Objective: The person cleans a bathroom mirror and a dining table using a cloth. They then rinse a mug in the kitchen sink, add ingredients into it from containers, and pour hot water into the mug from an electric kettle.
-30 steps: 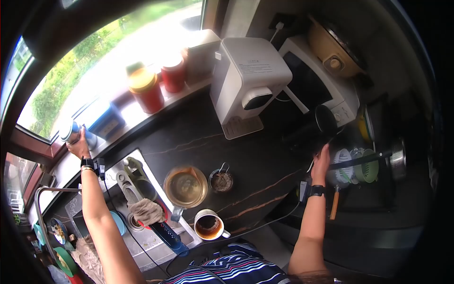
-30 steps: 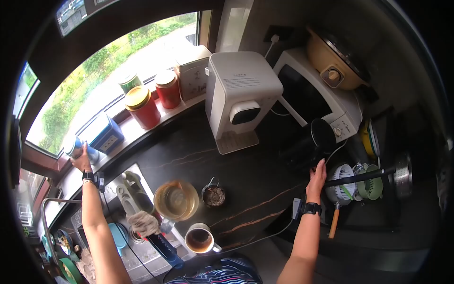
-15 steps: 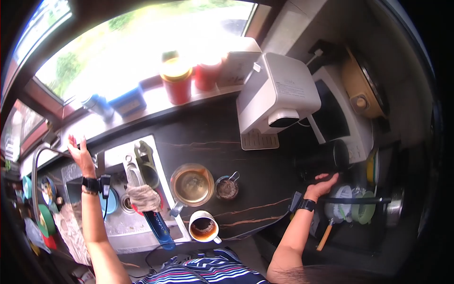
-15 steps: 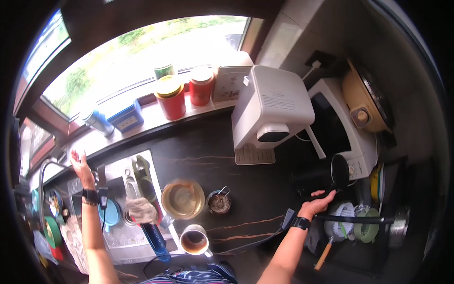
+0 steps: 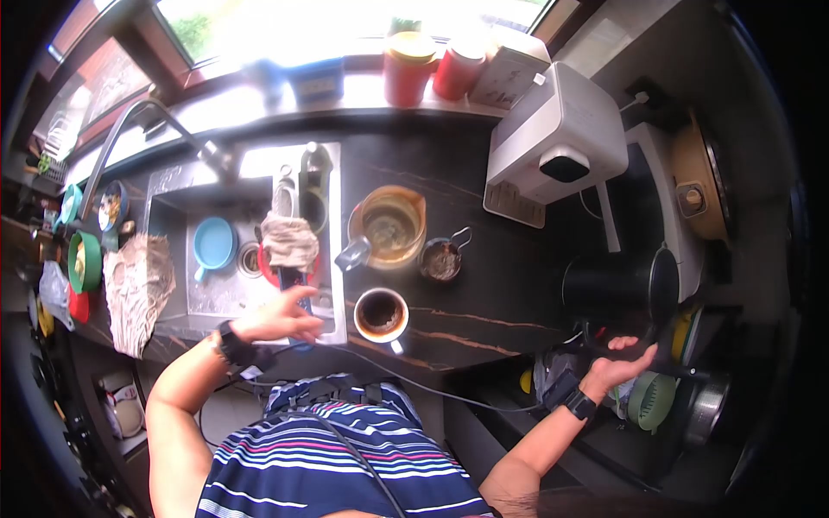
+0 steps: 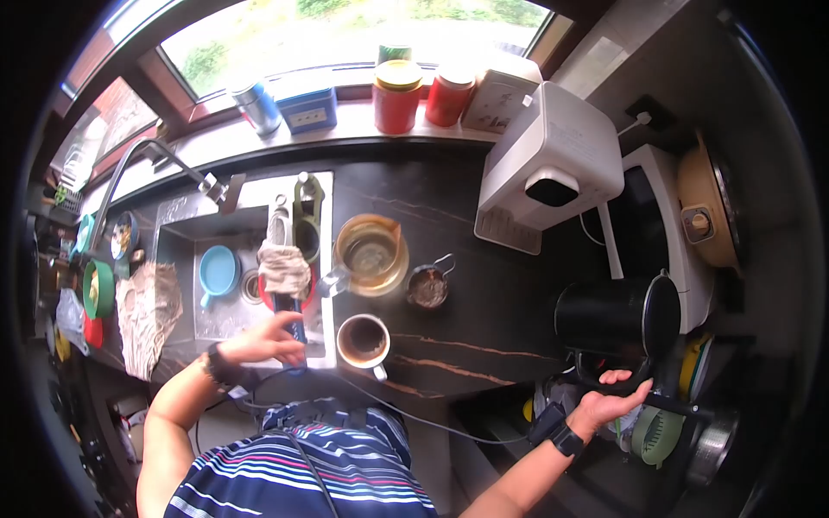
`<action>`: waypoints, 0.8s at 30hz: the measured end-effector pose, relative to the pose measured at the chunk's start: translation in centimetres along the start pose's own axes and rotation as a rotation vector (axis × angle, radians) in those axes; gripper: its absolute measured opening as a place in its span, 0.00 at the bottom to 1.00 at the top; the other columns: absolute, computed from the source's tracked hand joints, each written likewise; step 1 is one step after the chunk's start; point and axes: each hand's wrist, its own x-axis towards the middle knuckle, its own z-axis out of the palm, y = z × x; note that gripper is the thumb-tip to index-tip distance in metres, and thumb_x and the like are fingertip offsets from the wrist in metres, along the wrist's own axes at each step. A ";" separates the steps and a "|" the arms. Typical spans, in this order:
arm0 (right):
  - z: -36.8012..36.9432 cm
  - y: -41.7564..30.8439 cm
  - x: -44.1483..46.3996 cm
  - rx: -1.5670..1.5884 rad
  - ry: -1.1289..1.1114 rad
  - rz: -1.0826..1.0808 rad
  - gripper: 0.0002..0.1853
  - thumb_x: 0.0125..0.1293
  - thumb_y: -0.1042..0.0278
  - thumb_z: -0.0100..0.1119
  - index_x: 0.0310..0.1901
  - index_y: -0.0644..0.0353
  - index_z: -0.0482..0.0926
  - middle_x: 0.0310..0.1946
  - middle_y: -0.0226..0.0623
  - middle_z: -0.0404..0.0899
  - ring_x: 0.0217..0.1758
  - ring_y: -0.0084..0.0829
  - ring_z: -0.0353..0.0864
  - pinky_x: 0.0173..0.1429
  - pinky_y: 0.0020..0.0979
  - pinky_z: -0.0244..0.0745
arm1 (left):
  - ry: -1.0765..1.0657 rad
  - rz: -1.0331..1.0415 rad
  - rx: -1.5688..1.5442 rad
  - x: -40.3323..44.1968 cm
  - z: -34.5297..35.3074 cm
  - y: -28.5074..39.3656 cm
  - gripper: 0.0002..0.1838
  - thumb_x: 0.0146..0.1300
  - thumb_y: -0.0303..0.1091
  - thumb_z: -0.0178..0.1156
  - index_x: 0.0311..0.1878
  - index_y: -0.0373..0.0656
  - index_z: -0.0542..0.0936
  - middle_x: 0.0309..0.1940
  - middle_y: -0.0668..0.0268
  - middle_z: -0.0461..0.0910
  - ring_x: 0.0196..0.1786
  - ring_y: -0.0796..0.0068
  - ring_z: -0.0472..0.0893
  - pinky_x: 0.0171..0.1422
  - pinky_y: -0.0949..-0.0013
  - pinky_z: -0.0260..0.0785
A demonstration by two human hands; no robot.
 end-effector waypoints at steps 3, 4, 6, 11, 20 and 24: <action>-1.2 -2.0 -1.9 0.012 -0.095 0.012 0.25 0.68 0.43 0.45 0.25 0.57 0.69 0.16 0.29 0.67 0.16 0.23 0.62 0.23 0.24 0.57 | -0.198 -0.039 -0.179 0.8 4.8 0.6 0.48 0.66 0.34 0.58 0.73 0.35 0.32 0.50 0.49 0.79 0.48 0.64 0.82 0.52 0.65 0.75; -1.4 -2.6 -2.9 -0.009 -0.166 0.006 0.25 0.68 0.43 0.44 0.24 0.57 0.69 0.15 0.29 0.67 0.15 0.23 0.62 0.22 0.24 0.57 | -0.173 -0.066 -0.290 1.4 5.7 0.1 0.48 0.65 0.34 0.58 0.73 0.37 0.32 0.51 0.50 0.78 0.49 0.65 0.82 0.52 0.65 0.75; -1.7 -3.5 -4.6 -0.058 -0.262 0.012 0.26 0.69 0.42 0.41 0.22 0.57 0.68 0.14 0.30 0.65 0.16 0.23 0.63 0.22 0.23 0.57 | -0.144 -0.062 -0.459 3.4 6.6 -1.2 0.48 0.64 0.33 0.59 0.73 0.40 0.33 0.53 0.52 0.77 0.50 0.67 0.82 0.53 0.64 0.74; -3.5 -3.3 -7.7 -0.026 -0.387 0.107 0.26 0.69 0.42 0.40 0.26 0.58 0.70 0.16 0.30 0.66 0.16 0.23 0.64 0.21 0.24 0.58 | -0.095 -0.003 -0.537 4.5 8.5 0.1 0.38 0.65 0.28 0.55 0.73 0.49 0.47 0.53 0.56 0.76 0.55 0.70 0.79 0.56 0.65 0.72; -4.5 -2.1 -12.5 -0.102 -0.525 0.349 0.22 0.65 0.45 0.46 0.32 0.60 0.74 0.17 0.30 0.69 0.17 0.24 0.67 0.21 0.25 0.63 | 0.006 0.152 -0.533 7.9 10.4 -0.3 0.41 0.60 0.27 0.57 0.73 0.48 0.47 0.49 0.61 0.79 0.53 0.74 0.79 0.50 0.71 0.71; -5.3 -1.3 -12.7 -0.164 -0.623 0.393 0.21 0.64 0.49 0.47 0.31 0.62 0.74 0.17 0.32 0.69 0.17 0.25 0.68 0.21 0.25 0.64 | -0.021 0.210 -0.604 7.9 10.8 -0.6 0.41 0.60 0.27 0.57 0.73 0.47 0.46 0.50 0.60 0.78 0.53 0.75 0.78 0.50 0.71 0.71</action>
